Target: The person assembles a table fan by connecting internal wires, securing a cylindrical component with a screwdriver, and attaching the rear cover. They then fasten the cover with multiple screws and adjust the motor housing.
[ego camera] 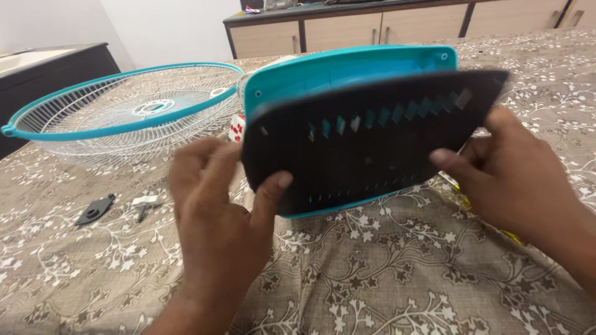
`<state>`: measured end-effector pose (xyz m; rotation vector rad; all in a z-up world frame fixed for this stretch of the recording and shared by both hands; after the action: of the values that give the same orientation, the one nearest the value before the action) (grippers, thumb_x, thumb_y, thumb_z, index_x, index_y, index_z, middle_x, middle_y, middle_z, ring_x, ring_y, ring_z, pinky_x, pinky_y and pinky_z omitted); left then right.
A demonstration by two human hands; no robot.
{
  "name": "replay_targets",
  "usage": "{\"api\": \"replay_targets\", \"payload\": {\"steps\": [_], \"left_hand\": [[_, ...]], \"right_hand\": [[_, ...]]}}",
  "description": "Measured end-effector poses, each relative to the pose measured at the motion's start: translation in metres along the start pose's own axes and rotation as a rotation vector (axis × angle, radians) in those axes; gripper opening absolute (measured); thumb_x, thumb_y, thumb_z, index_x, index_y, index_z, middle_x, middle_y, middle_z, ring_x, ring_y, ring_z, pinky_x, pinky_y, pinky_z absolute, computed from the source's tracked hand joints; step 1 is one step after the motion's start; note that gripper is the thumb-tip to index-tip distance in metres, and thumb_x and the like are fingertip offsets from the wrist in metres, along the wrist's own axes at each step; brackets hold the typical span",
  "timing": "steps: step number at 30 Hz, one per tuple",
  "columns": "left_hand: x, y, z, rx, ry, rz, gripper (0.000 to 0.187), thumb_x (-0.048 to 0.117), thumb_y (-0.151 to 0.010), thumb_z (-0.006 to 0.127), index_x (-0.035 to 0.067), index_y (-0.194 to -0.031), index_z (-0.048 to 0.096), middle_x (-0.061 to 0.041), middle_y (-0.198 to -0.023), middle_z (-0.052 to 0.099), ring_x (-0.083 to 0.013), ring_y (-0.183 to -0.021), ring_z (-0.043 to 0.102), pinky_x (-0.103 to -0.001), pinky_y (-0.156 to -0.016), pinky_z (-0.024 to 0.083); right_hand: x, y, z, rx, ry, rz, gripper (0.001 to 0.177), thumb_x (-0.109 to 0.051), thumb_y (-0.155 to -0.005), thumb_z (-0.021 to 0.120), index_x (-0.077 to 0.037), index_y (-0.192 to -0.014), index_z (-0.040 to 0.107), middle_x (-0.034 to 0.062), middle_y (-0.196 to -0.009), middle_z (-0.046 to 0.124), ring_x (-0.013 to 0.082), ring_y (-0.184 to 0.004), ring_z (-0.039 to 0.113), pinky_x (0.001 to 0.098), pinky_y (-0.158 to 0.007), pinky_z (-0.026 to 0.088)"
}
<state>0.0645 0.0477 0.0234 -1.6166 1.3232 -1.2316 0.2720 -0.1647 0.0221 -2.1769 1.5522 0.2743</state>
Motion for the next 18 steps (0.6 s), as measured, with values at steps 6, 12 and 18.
{"api": "replay_targets", "payload": {"steps": [6, 12, 18], "left_hand": [[-0.023, -0.001, 0.028, -0.039, 0.045, -0.177, 0.086, 0.028, -0.091, 0.082, 0.021, -0.157, 0.028, -0.027, -0.153, 0.039, -0.0450, -0.142, 0.040, -0.060, -0.110, 0.038], [-0.042, 0.000, 0.056, -0.250, 0.487, -0.446, 0.087, 0.041, -0.096, 0.066, 0.019, -0.165, 0.017, -0.020, -0.138, 0.061, -0.0337, -0.124, 0.063, -0.046, -0.095, 0.056], [-0.041, -0.003, 0.076, -0.300, 0.590, -0.511, 0.062, 0.053, -0.093, 0.060, 0.007, -0.134, 0.061, -0.011, -0.115, 0.076, -0.0229, -0.109, 0.073, -0.036, -0.093, 0.057]], "right_hand": [[0.008, -0.018, 0.021, 0.085, -0.111, -0.026, 0.074, -0.037, -0.091, 0.079, 0.001, -0.141, 0.038, 0.0211, -0.097, 0.072, 0.0310, -0.091, 0.073, 0.0407, -0.081, 0.057], [0.004, -0.064, 0.028, -0.070, -0.737, -0.633, 0.091, -0.022, -0.081, 0.082, -0.004, -0.154, 0.031, 0.0213, -0.138, 0.062, 0.0331, -0.128, 0.059, 0.0439, -0.098, 0.046], [0.001, -0.076, 0.068, -0.129, -1.409, -0.322, 0.057, -0.043, -0.094, 0.062, -0.002, -0.133, 0.055, 0.0143, -0.128, 0.068, 0.0260, -0.118, 0.067, 0.0406, -0.095, 0.056]]}}
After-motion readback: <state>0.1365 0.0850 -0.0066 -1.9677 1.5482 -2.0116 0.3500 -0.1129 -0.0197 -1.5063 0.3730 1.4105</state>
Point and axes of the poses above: each hand's wrist, its own y-axis away from the middle knuckle, its own z-axis out of the palm, x = y × z, the point moved 6 cm from there along -y, towards the middle knuckle
